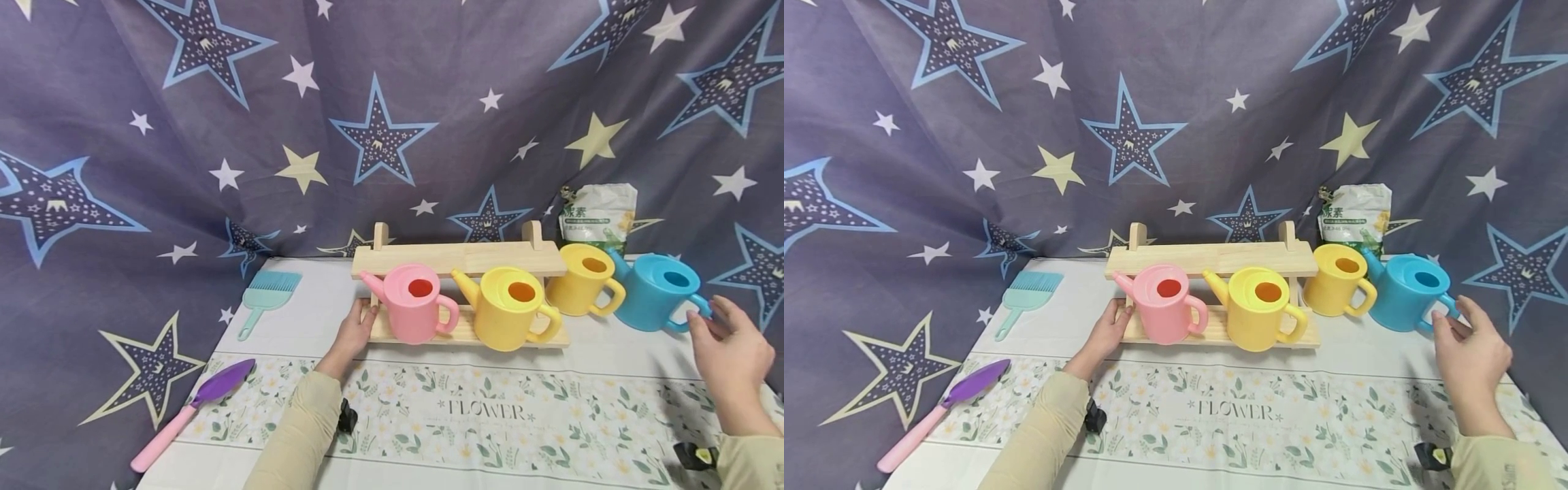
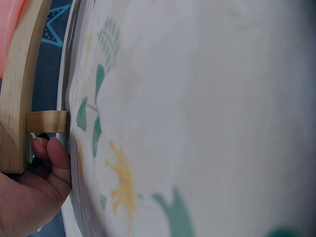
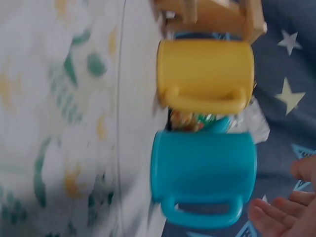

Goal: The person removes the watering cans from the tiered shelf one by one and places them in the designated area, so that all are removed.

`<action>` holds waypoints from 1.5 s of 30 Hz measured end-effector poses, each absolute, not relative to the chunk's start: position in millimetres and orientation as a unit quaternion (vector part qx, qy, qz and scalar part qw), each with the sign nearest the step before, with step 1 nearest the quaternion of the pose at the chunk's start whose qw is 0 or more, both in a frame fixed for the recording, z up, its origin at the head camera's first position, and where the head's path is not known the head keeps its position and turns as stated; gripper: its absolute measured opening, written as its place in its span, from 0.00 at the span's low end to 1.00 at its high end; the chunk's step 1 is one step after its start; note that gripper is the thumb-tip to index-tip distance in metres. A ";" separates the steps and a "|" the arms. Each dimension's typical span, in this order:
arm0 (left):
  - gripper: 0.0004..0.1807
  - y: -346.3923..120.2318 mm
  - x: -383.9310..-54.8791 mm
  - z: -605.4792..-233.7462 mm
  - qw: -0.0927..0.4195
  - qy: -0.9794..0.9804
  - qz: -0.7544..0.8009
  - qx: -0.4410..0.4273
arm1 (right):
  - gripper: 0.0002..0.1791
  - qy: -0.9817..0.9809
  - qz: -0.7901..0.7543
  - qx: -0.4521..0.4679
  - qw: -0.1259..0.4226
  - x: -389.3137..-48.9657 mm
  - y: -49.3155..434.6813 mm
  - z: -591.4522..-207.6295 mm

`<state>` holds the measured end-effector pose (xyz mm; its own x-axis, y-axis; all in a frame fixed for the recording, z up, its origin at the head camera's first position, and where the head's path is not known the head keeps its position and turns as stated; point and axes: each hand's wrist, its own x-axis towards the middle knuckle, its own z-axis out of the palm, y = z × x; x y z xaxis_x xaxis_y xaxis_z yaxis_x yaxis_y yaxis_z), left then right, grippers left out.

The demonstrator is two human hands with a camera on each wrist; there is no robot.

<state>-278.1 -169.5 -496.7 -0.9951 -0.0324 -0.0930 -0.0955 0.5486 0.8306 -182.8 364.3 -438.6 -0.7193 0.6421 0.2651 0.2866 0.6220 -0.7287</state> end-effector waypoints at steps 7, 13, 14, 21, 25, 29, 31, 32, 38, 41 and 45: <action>0.28 -169.7 -278.6 -497.4 0.034 0.878 0.477 -0.034 | 0.24 -0.862 0.350 -0.224 0.288 -177.5 336.0 -432.0; 0.26 -169.8 -279.6 -497.9 0.023 0.879 0.474 -0.031 | 0.22 -0.868 0.366 -0.193 0.275 -169.2 315.5 -419.7; 0.26 -169.7 -279.6 -498.0 0.022 0.880 0.474 -0.031 | 0.21 -0.869 0.368 -0.186 0.274 -167.7 312.7 -418.1; 0.26 -169.2 -278.9 -497.7 0.017 0.880 0.474 -0.031 | 0.19 -0.873 0.379 -0.100 0.291 -160.7 293.0 -416.6; 0.26 -169.5 -279.4 -497.5 0.014 0.879 0.476 -0.028 | 0.17 -0.873 0.384 -0.030 0.300 -159.4 282.4 -417.7; 0.26 -169.6 -278.8 -497.4 0.016 0.880 0.473 -0.029 | 0.19 -0.871 0.404 0.026 0.278 -159.5 273.0 -417.7; 0.26 -169.6 -278.1 -497.4 0.016 0.881 0.472 -0.026 | 0.20 -0.869 0.415 0.044 0.265 -159.8 268.0 -417.3; 0.26 -169.5 -278.0 -497.8 0.015 0.881 0.472 -0.024 | 0.20 -0.869 0.419 0.051 0.259 -160.0 265.6 -417.3; 0.27 -169.4 -278.6 -499.0 0.018 0.880 0.473 -0.026 | 0.22 -0.870 0.426 0.078 0.235 -164.8 253.1 -421.0; 0.26 -169.6 -278.9 -498.7 0.018 0.880 0.474 -0.030 | 0.22 -0.871 0.427 0.086 0.225 -168.6 248.6 -424.9; 0.25 -169.5 -279.7 -498.8 0.015 0.879 0.476 -0.030 | 0.23 -0.873 0.428 0.093 0.216 -172.6 243.5 -429.3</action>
